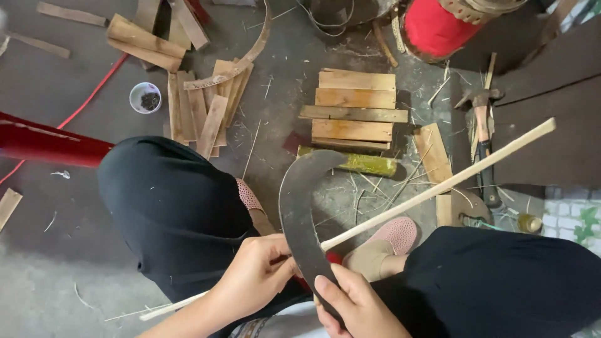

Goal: Using a curved blade to shave and smooth the surface of a thin bamboo stick.

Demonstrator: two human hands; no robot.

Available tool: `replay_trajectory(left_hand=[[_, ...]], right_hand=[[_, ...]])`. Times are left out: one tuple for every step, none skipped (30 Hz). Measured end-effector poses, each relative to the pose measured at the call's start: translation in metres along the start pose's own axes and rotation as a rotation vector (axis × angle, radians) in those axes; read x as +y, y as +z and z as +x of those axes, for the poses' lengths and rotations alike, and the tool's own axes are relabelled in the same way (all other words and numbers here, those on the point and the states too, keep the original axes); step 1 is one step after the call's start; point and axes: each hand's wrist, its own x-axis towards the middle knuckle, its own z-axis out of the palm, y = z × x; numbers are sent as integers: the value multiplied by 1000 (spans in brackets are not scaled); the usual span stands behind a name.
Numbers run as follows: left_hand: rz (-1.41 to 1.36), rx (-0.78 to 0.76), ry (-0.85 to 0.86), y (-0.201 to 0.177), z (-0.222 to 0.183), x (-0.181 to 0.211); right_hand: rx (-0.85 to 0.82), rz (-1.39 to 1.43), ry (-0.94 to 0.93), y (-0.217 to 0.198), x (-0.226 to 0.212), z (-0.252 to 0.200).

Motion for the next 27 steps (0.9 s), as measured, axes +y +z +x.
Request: replay_trajectory(left_hand=[[1, -1, -3, -1, 0, 0], [-8, -15, -27, -3, 0, 1], [-17, -30, -52, -4, -1, 1], [-16, -32, -56, -5, 0, 0], [-1, -37, -50, -6, 0, 0], [14, -42, -43, -7, 0, 0], [14, -43, -48, -7, 0, -1], [-1, -51, -46, -8, 0, -3], [-16, -58, -41, -9, 1, -3], [-16, -59, -43, -10, 1, -4], [16, -65, -15, -10, 1, -5], [47, -71, 13, -11, 2, -7], [47, -74, 11, -11, 2, -8], [53, -64, 28, -11, 1, -9], [60, -54, 44, -12, 0, -11], [59, -57, 40, -13, -1, -12], [16, -85, 54, -14, -3, -13], [-27, -112, 67, -16, -4, -14], [-28, -112, 64, -18, -8, -13], [-43, -137, 65, -19, -11, -13], [-56, -159, 66, -22, -15, -12], [-57, -155, 62, -24, -19, -13], [-51, -168, 49, -27, -23, -15], [-46, -181, 36, -29, -28, -16], [-47, -178, 28, -30, -32, -14], [-57, -183, 25, -31, -35, -12], [-66, -190, 12, -33, -42, -10]], right_hand=[[-1, 3, 2, 1, 2, 2], [-20, 22, 8, 1, 4, 4], [-39, 42, 14, 2, 7, 5], [-39, 46, 16, 2, 5, 7], [-72, 29, 37, 3, 3, 7], [-105, 12, 57, 3, 2, 8], [-107, 16, 60, 3, 10, 10], [-118, 84, 18, 2, 19, 13], [-128, 150, -27, 2, 26, 15], [-129, 152, -26, 3, 27, 16], [-113, 115, -28, 4, 27, 17], [-98, 79, -30, 5, 28, 17], [-97, 82, -28, 6, 25, 17], [-109, 61, -35, 7, 22, 16], [-122, 41, -40, 9, 20, 15], [-122, 45, -37, 9, 21, 15], [-134, 38, -49, 9, 22, 15], [-146, 31, -61, 10, 23, 15], [-147, 32, -58, 10, 24, 13], [-152, -1, -79, 10, 24, 12], [-159, -35, -99, 10, 25, 11], [-164, -35, -96, 13, 25, 10], [-136, -145, -109, 15, 25, 8], [-109, -255, -121, 18, 26, 6], [-115, -252, -117, 20, 23, 4], [-185, -333, -121, 21, 21, 3], [-260, -405, -124, 26, 21, 0]])
